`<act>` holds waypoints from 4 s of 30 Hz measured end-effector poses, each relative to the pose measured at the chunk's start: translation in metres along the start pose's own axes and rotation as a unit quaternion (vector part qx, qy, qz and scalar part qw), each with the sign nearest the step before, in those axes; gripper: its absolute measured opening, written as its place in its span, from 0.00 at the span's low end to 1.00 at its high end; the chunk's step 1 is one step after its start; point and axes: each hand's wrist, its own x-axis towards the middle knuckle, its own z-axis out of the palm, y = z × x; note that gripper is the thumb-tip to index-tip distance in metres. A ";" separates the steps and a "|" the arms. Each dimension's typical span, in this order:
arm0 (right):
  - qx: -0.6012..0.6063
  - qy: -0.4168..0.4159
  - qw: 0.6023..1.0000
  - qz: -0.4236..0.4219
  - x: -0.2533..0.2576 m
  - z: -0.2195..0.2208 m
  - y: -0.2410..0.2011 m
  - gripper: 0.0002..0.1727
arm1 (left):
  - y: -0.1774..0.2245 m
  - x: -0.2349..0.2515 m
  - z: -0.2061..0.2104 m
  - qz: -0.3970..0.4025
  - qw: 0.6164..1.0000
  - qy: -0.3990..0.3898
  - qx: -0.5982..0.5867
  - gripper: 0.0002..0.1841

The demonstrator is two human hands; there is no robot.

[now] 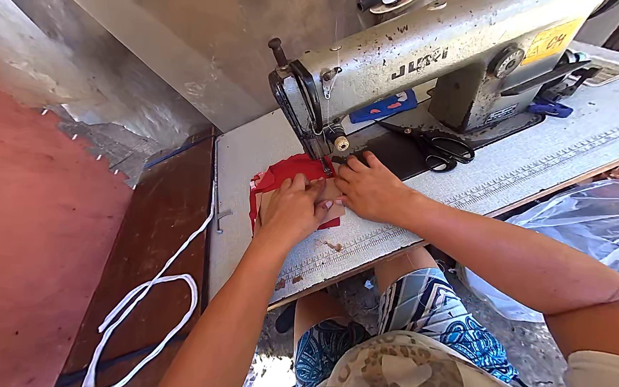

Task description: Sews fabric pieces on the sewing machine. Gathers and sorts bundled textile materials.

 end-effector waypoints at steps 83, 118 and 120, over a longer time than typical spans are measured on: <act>0.093 -0.038 0.994 0.039 -0.011 -0.005 -0.027 0.36 | -0.017 0.004 -0.005 -0.124 0.991 -0.039 -0.015 0.28; 0.088 0.113 0.987 -0.070 -0.022 0.010 -0.024 0.23 | -0.015 -0.029 -0.014 -0.020 0.996 -0.082 -0.017 0.26; 0.064 0.099 0.992 -0.042 -0.021 0.005 -0.018 0.22 | -0.014 -0.028 -0.016 -0.013 0.997 -0.075 -0.011 0.26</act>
